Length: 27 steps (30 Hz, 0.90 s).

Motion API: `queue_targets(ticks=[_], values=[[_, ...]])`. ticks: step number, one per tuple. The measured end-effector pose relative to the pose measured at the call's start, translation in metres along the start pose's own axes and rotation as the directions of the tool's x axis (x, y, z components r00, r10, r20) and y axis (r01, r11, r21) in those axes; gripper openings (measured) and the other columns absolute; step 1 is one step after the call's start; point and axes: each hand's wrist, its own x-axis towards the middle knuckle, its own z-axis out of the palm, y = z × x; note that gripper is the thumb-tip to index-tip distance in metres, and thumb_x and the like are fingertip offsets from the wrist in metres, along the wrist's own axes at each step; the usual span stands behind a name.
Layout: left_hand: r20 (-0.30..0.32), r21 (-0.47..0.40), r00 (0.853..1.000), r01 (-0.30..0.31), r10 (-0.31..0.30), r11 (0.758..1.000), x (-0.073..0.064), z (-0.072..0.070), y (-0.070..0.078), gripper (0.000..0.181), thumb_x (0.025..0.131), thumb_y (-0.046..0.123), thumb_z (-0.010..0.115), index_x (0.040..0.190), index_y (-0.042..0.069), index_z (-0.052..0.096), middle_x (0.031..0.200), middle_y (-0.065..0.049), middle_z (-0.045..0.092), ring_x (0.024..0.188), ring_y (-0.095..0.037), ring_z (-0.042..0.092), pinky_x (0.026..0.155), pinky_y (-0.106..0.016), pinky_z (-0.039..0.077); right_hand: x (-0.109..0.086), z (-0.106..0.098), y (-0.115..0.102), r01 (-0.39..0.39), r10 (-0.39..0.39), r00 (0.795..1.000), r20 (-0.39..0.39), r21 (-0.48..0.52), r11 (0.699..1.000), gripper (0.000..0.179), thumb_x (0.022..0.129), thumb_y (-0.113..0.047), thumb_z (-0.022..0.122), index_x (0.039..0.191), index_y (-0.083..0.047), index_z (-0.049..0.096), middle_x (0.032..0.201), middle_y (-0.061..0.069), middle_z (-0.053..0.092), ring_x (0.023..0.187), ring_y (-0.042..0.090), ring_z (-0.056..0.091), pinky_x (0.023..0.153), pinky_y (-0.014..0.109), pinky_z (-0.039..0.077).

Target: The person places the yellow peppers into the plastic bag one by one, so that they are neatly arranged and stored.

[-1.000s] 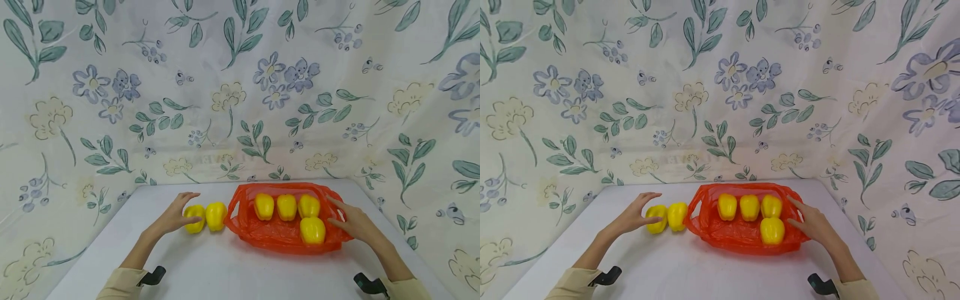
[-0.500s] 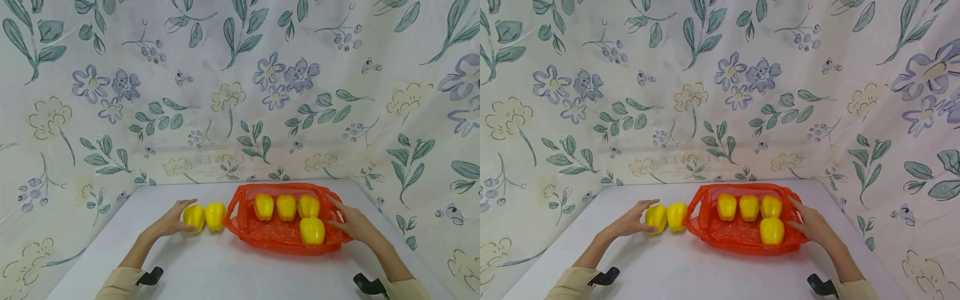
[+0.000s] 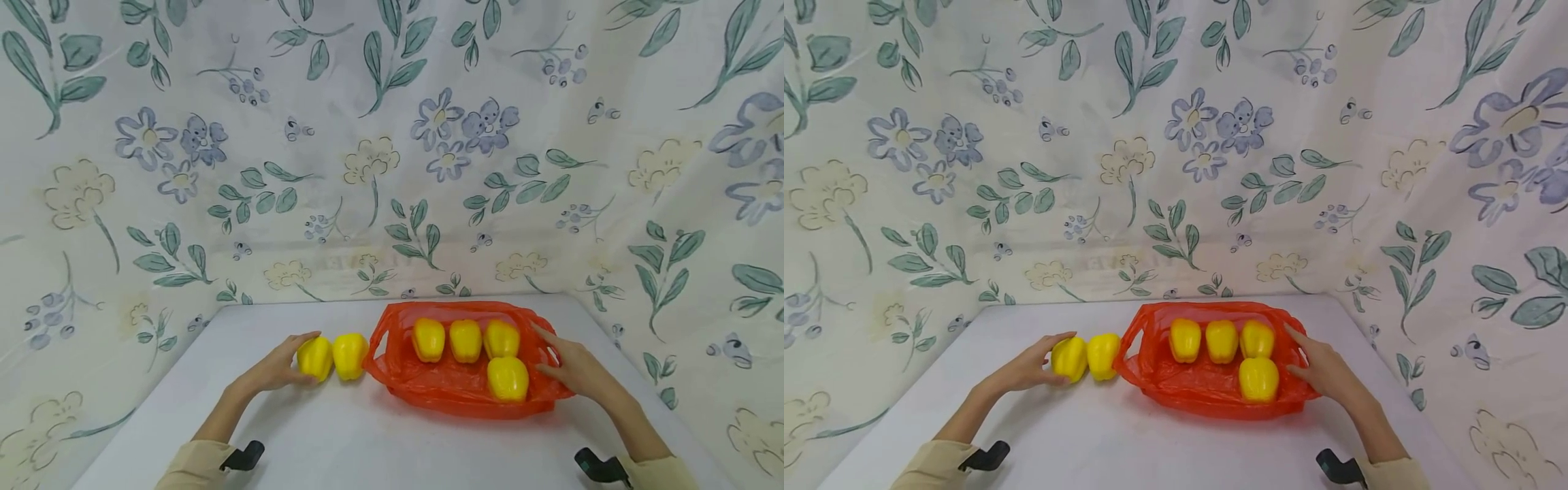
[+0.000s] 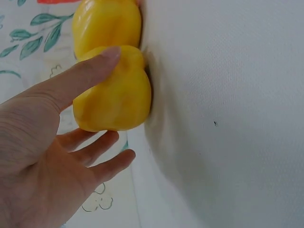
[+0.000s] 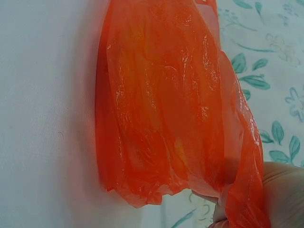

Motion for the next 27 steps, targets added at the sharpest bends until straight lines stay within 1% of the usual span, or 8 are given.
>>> queue_targets(ticks=[6,9,12,17,22,25,27], values=[[0.001,0.003,1.000,0.023,-0.023,1.000,0.0023,0.0018,0.0016,0.087,0.079,0.026,0.082,0.151,0.014,0.035,0.147,-0.021,0.041,0.134,-0.042,0.042,0.104,-0.065,0.041,-0.0005,-0.0005,0.0010,-0.003,0.003,1.000,0.005,0.000,1.000,0.076,0.087,-0.015,0.072,0.152,-0.006,0.033,0.122,0.024,0.059,0.076,0.016,0.053,0.059,0.018,0.052],[-0.001,0.001,0.999,0.032,-0.032,0.999,0.0023,0.0027,0.0013,0.087,0.078,0.025,0.083,0.151,0.014,0.036,0.146,-0.022,0.042,0.131,-0.041,0.043,0.101,-0.062,0.045,-0.0001,-0.0006,0.0012,0.002,-0.002,1.000,0.001,-0.001,1.000,0.076,0.087,-0.014,0.072,0.152,-0.005,0.033,0.122,0.024,0.059,0.077,0.016,0.052,0.059,0.017,0.052],[-0.004,0.001,0.999,0.035,-0.035,0.999,0.0022,0.0032,0.0007,0.087,0.078,0.024,0.083,0.150,0.015,0.036,0.145,-0.022,0.042,0.130,-0.041,0.044,0.101,-0.061,0.046,0.0003,-0.0007,0.0013,0.005,-0.005,1.000,0.000,0.002,1.000,0.076,0.087,-0.013,0.072,0.152,-0.005,0.033,0.120,0.023,0.060,0.074,0.015,0.052,0.058,0.018,0.052],[-0.010,0.008,1.000,0.028,-0.028,1.000,0.0028,0.0035,-0.0012,0.086,0.078,0.023,0.083,0.150,0.016,0.037,0.143,-0.021,0.043,0.129,-0.039,0.045,0.100,-0.059,0.048,0.0006,-0.0006,0.0010,0.004,-0.004,1.000,0.004,0.018,1.000,0.078,0.087,-0.013,0.072,0.152,-0.006,0.031,0.125,0.027,0.057,0.072,0.015,0.053,0.057,0.019,0.053],[-0.008,0.021,1.000,0.019,-0.019,1.000,0.0039,0.0031,-0.0024,0.086,0.079,0.025,0.082,0.151,0.015,0.036,0.143,-0.022,0.043,0.128,-0.038,0.046,0.100,-0.057,0.049,0.0004,-0.0016,-0.0011,0.003,-0.003,1.000,0.002,0.014,1.000,0.078,0.087,-0.013,0.072,0.152,-0.005,0.031,0.129,0.029,0.055,0.076,0.016,0.054,0.060,0.019,0.055],[-0.007,0.020,1.000,0.003,-0.003,1.000,0.0046,0.0018,-0.0025,0.086,0.080,0.026,0.081,0.151,0.013,0.035,0.144,-0.022,0.043,0.128,-0.038,0.046,0.099,-0.057,0.049,-0.0001,-0.0020,-0.0023,0.011,-0.011,1.000,-0.005,0.005,1.000,0.077,0.086,-0.013,0.073,0.151,-0.003,0.032,0.129,0.029,0.056,0.080,0.017,0.055,0.063,0.021,0.056],[-0.011,0.014,1.000,-0.015,0.015,1.000,0.0043,0.0000,-0.0018,0.086,0.080,0.026,0.081,0.151,0.012,0.034,0.144,-0.023,0.042,0.128,-0.039,0.046,0.098,-0.058,0.049,0.0000,-0.0023,-0.0024,0.009,-0.009,1.000,-0.005,0.004,1.000,0.077,0.086,-0.013,0.073,0.151,-0.003,0.032,0.128,0.029,0.057,0.079,0.017,0.055,0.062,0.020,0.056]])
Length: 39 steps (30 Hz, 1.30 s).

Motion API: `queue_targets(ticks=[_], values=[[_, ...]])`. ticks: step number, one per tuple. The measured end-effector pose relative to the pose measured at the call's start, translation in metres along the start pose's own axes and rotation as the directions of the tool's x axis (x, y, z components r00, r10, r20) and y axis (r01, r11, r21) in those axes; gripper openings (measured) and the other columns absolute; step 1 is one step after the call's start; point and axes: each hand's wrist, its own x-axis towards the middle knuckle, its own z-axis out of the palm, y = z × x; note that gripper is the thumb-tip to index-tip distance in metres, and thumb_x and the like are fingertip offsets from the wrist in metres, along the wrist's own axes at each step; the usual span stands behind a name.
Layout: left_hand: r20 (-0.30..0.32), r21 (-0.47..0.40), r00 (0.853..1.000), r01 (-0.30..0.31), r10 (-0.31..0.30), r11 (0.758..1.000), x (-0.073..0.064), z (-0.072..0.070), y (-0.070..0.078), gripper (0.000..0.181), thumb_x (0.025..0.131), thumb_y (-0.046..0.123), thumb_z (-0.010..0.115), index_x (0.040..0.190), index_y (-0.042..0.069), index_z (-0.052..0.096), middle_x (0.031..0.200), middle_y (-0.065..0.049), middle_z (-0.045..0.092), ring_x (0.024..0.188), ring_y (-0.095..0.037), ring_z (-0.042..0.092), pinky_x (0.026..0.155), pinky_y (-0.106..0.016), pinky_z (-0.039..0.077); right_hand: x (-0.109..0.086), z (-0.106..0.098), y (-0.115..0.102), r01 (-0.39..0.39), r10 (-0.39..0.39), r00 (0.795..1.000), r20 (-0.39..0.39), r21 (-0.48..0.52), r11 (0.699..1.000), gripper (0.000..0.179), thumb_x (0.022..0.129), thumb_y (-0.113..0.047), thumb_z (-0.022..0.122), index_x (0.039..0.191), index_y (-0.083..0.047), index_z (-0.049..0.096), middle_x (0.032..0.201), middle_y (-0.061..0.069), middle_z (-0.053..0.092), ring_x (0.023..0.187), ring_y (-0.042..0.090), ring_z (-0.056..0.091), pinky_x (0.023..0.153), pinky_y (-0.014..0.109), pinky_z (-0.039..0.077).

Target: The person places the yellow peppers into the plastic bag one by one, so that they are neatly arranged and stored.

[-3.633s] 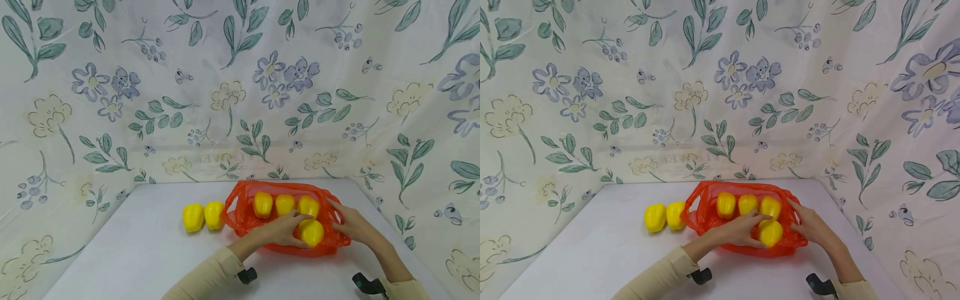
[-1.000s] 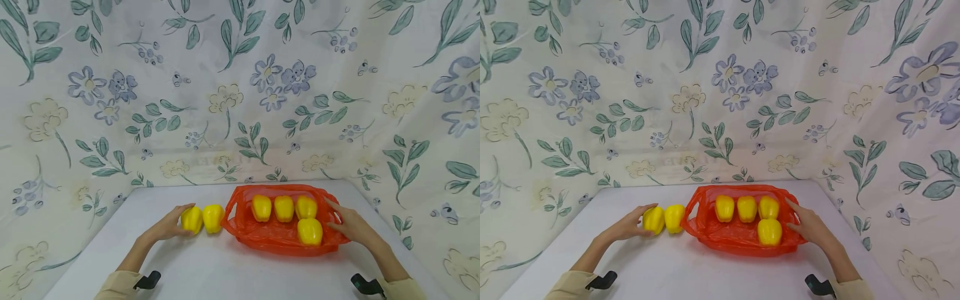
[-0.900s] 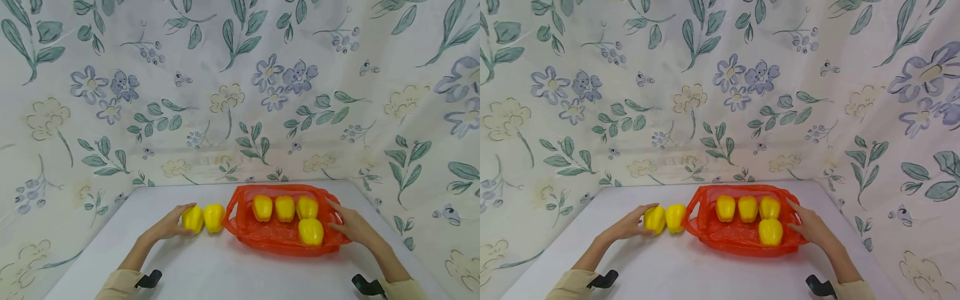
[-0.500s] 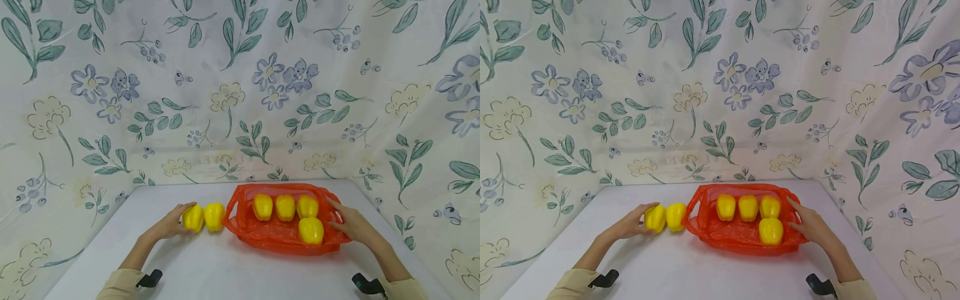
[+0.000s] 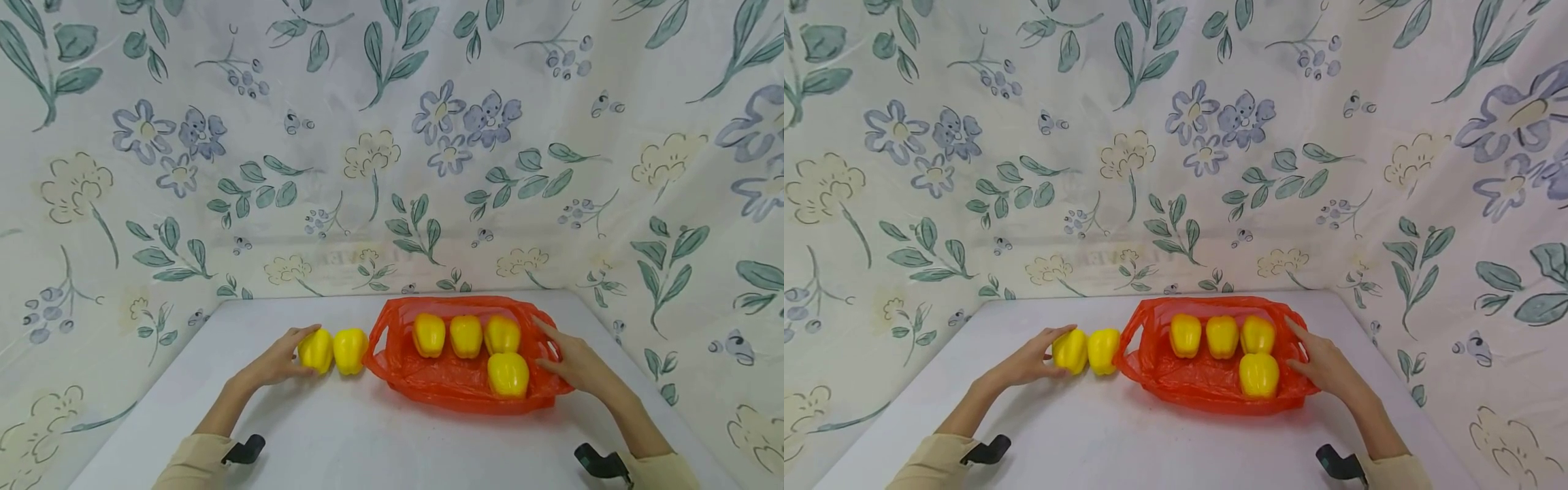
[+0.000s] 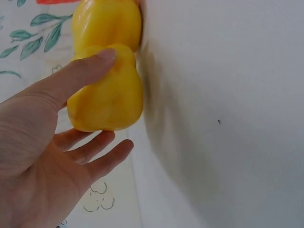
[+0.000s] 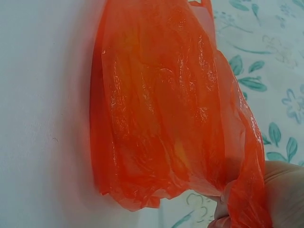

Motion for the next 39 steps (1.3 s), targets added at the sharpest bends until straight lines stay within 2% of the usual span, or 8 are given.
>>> queue_targets(ticks=[6,13,16,24,30,39], values=[[-0.040,0.007,0.999,-0.017,0.018,1.000,-0.001,-0.010,0.003,0.088,0.080,0.028,0.081,0.152,0.012,0.034,0.143,-0.025,0.043,0.125,-0.038,0.048,0.097,-0.056,0.051,0.001,-0.001,0.001,-0.009,0.009,1.000,0.009,0.011,1.000,0.078,0.087,-0.013,0.072,0.153,-0.006,0.030,0.128,0.029,0.056,0.074,0.015,0.054,0.060,0.019,0.054],[-0.164,0.026,0.986,-0.038,0.042,0.999,0.001,-0.025,0.008,0.093,0.079,0.033,0.082,0.153,0.010,0.030,0.139,-0.023,0.048,0.118,-0.035,0.054,0.093,-0.052,0.054,-0.001,0.000,0.001,0.004,-0.004,1.000,-0.002,0.007,1.000,0.077,0.087,-0.013,0.072,0.152,-0.005,0.031,0.124,0.028,0.057,0.074,0.015,0.052,0.060,0.018,0.054],[-0.190,0.016,0.981,-0.043,0.046,0.999,0.001,-0.031,0.015,0.095,0.080,0.033,0.082,0.154,0.011,0.028,0.140,-0.021,0.048,0.119,-0.036,0.054,0.093,-0.053,0.054,0.000,0.000,0.001,0.001,-0.001,1.000,-0.006,0.007,1.000,0.077,0.087,-0.013,0.072,0.152,-0.006,0.032,0.128,0.029,0.056,0.076,0.015,0.053,0.061,0.018,0.055],[-0.214,0.020,0.974,-0.071,0.073,0.997,0.003,-0.042,0.036,0.093,0.080,0.035,0.081,0.153,0.014,0.029,0.146,-0.016,0.045,0.124,-0.033,0.052,0.096,-0.054,0.053,-0.002,0.000,-0.002,0.002,-0.002,1.000,0.001,0.008,1.000,0.077,0.087,-0.013,0.072,0.152,-0.004,0.031,0.127,0.029,0.056,0.072,0.013,0.053,0.060,0.018,0.055],[-0.216,0.061,0.965,-0.136,0.146,0.989,0.005,-0.046,0.053,0.091,0.078,0.038,0.082,0.152,0.018,0.034,0.144,-0.014,0.048,0.122,-0.030,0.053,0.093,-0.052,0.054,-0.003,0.001,-0.002,-0.004,0.004,1.000,0.007,0.017,1.000,0.077,0.087,-0.013,0.072,0.152,-0.004,0.031,0.125,0.028,0.057,0.071,0.013,0.053,0.060,0.020,0.056],[-0.199,0.107,0.951,-0.220,0.238,0.970,0.013,-0.046,0.087,0.089,0.077,0.039,0.082,0.151,0.019,0.037,0.137,-0.008,0.054,0.112,-0.021,0.056,0.089,-0.043,0.057,-0.001,0.000,-0.002,-0.034,0.033,0.999,0.027,0.028,0.999,0.078,0.087,-0.014,0.072,0.153,-0.006,0.030,0.125,0.029,0.056,0.067,0.013,0.054,0.059,0.020,0.055]])
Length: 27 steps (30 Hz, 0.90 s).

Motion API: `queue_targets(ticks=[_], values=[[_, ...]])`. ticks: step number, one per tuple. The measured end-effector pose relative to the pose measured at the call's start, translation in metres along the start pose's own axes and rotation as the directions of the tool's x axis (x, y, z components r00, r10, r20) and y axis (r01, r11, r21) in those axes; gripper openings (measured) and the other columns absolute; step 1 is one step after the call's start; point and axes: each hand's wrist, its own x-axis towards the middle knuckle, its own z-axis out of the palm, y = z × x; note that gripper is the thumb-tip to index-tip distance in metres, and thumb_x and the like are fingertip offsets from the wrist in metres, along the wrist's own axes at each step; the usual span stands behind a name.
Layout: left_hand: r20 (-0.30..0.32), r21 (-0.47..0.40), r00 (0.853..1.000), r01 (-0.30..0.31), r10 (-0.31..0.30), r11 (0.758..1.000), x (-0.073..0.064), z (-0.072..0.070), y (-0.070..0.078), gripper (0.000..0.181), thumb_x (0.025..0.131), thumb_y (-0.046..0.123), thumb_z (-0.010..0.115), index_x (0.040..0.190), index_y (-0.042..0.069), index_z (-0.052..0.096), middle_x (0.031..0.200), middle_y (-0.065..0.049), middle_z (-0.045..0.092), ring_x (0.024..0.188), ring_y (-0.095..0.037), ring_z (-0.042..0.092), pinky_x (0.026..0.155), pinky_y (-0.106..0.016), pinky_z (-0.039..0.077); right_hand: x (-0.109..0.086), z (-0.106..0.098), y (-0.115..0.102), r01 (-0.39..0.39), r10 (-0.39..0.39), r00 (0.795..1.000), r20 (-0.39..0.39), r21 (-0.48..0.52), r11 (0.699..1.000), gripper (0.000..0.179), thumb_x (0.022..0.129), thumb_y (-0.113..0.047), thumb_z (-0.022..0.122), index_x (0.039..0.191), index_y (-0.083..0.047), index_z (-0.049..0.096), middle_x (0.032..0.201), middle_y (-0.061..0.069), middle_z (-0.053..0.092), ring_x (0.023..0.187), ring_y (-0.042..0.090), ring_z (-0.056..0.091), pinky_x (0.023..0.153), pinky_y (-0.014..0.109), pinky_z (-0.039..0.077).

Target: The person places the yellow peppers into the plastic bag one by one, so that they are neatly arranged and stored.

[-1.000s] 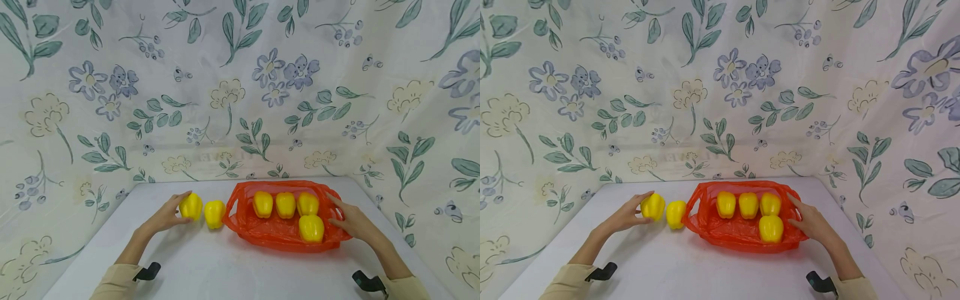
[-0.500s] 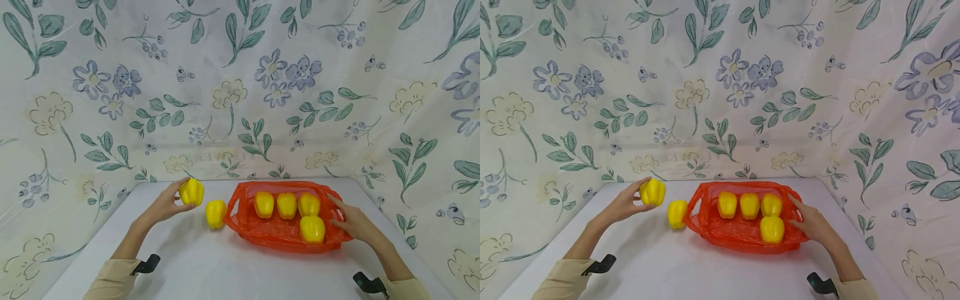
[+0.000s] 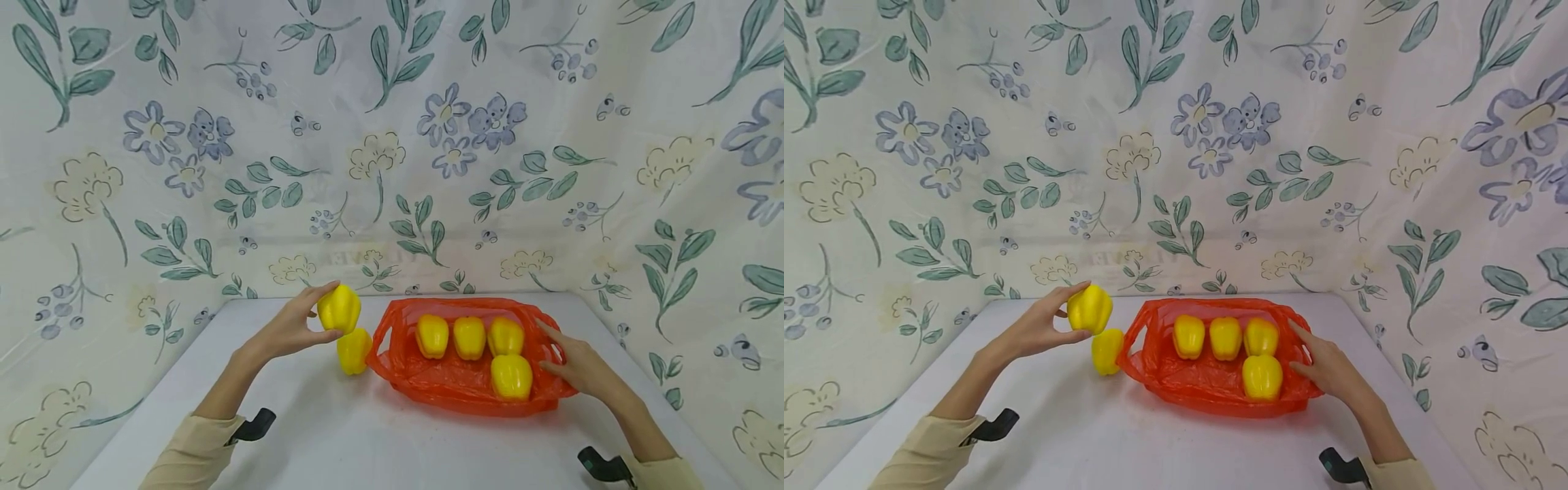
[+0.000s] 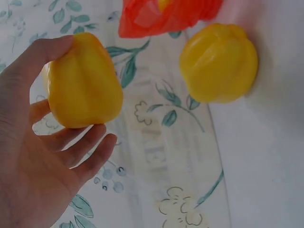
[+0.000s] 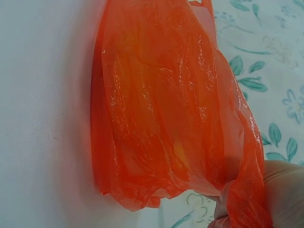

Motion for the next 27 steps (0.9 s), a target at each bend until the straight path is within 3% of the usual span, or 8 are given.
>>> queue_targets(ticks=[14,22,27], values=[[0.071,-0.052,0.996,-0.052,0.055,0.997,0.022,0.011,0.033,0.086,0.078,0.042,0.080,0.151,0.033,0.035,0.141,-0.003,0.050,0.116,-0.019,0.055,0.093,-0.046,0.055,-0.001,-0.002,-0.001,-0.006,0.006,1.000,0.004,-0.009,1.000,0.080,0.087,-0.016,0.073,0.153,-0.007,0.028,0.127,0.031,0.054,0.069,0.013,0.054,0.059,0.021,0.055],[0.109,-0.064,0.988,-0.105,0.111,0.992,0.033,0.026,0.047,0.084,0.078,0.036,0.080,0.150,0.028,0.038,0.139,-0.003,0.050,0.115,-0.018,0.054,0.089,-0.041,0.056,0.000,0.001,0.000,-0.010,0.010,1.000,0.007,0.003,1.000,0.079,0.087,-0.014,0.072,0.153,-0.007,0.029,0.128,0.031,0.054,0.068,0.014,0.054,0.059,0.021,0.055],[0.152,-0.053,0.982,-0.106,0.113,0.993,0.040,0.037,0.056,0.084,0.078,0.038,0.079,0.150,0.031,0.037,0.138,0.000,0.050,0.114,-0.015,0.054,0.088,-0.034,0.055,0.001,0.000,0.001,-0.006,0.006,1.000,0.004,0.003,1.000,0.079,0.087,-0.014,0.072,0.153,-0.008,0.029,0.127,0.031,0.054,0.066,0.013,0.054,0.058,0.020,0.055]])
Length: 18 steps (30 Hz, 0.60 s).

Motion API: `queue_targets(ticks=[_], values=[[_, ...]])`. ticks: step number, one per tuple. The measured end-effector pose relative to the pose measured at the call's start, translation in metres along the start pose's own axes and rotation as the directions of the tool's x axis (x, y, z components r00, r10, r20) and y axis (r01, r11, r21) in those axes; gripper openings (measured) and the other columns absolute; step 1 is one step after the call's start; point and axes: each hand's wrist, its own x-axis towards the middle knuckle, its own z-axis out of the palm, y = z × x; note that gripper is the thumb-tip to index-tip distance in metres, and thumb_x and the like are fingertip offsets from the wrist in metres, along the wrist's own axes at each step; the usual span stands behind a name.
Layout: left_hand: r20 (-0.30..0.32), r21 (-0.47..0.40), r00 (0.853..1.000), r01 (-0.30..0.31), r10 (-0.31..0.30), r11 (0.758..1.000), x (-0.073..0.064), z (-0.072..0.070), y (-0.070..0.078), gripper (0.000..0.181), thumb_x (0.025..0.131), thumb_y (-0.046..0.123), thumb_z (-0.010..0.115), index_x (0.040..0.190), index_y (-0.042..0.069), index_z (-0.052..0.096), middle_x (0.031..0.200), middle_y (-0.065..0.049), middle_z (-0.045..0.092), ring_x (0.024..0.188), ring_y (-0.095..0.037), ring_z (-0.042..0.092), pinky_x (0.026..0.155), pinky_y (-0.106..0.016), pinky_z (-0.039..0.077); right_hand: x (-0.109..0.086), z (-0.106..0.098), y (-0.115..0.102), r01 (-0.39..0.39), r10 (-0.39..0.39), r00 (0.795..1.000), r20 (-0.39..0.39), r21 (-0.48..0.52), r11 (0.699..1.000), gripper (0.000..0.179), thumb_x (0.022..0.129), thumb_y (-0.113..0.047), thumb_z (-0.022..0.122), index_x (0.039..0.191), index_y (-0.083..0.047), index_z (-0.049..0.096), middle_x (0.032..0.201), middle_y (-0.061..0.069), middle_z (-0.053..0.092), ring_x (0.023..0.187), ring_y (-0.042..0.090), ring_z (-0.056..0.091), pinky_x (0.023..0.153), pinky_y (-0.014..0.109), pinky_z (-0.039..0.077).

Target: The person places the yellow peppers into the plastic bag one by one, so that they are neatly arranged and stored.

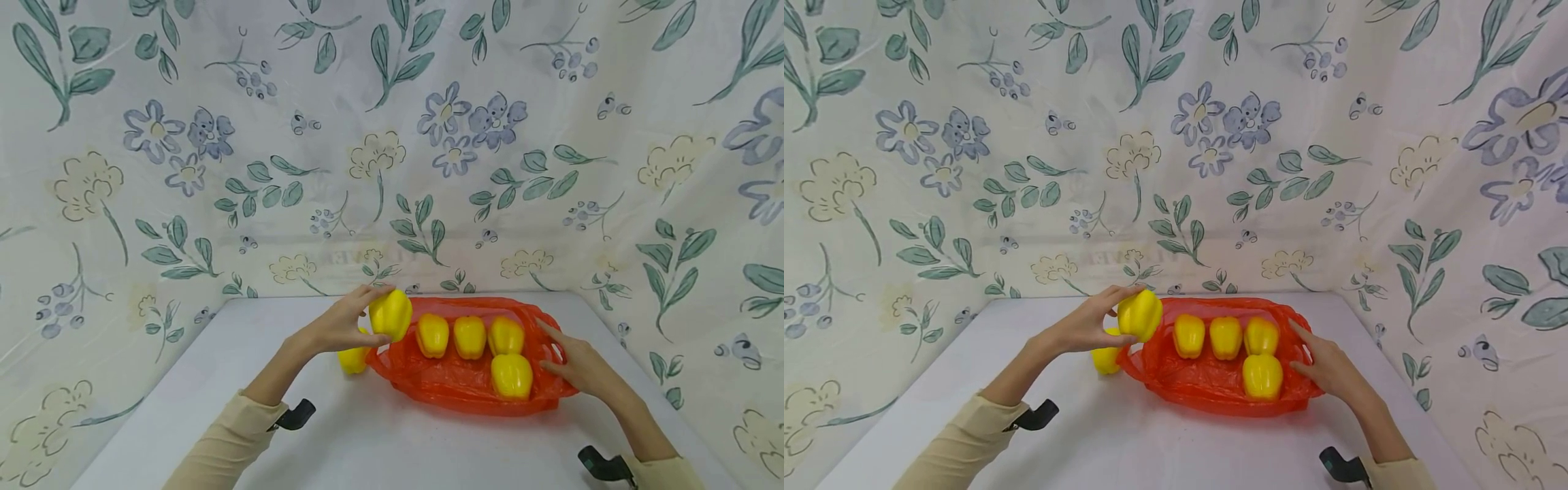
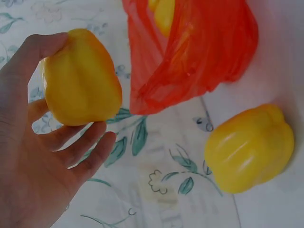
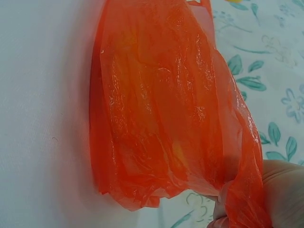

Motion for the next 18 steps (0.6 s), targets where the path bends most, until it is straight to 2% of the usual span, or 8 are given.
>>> queue_targets(ticks=[3,11,16,18], values=[[0.019,-0.007,1.000,-0.016,0.016,1.000,0.006,0.007,0.004,0.084,0.078,0.040,0.079,0.150,0.032,0.037,0.138,0.000,0.049,0.112,-0.015,0.053,0.087,-0.031,0.054,0.000,-0.001,0.001,0.007,-0.007,1.000,-0.004,-0.009,1.000,0.079,0.087,-0.014,0.072,0.153,-0.007,0.029,0.127,0.031,0.054,0.067,0.013,0.054,0.058,0.020,0.054],[0.067,-0.037,0.996,-0.051,0.054,0.998,0.018,0.026,0.012,0.081,0.080,0.041,0.077,0.149,0.032,0.037,0.149,-0.001,0.043,0.130,-0.020,0.048,0.102,-0.045,0.051,-0.001,-0.002,-0.001,0.015,-0.015,1.000,-0.009,-0.013,1.000,0.079,0.087,-0.015,0.073,0.153,-0.007,0.030,0.127,0.032,0.054,0.068,0.013,0.054,0.058,0.020,0.054],[0.111,-0.060,0.994,-0.019,0.026,0.998,0.024,0.039,0.017,0.084,0.079,0.043,0.077,0.151,0.033,0.035,0.145,0.000,0.045,0.126,-0.018,0.049,0.101,-0.045,0.051,-0.001,-0.002,0.000,0.020,-0.020,1.000,-0.008,-0.012,1.000,0.079,0.087,-0.015,0.073,0.153,-0.007,0.030,0.125,0.031,0.055,0.068,0.013,0.054,0.058,0.020,0.054],[0.128,-0.061,0.992,-0.003,0.011,0.998,0.026,0.043,0.020,0.084,0.079,0.046,0.076,0.151,0.037,0.034,0.145,0.001,0.045,0.125,-0.017,0.049,0.101,-0.043,0.051,-0.001,-0.002,0.000,0.021,-0.021,1.000,-0.007,-0.010,1.000,0.079,0.087,-0.015,0.072,0.153,-0.007,0.030,0.125,0.031,0.055,0.068,0.013,0.054,0.057,0.019,0.054]])
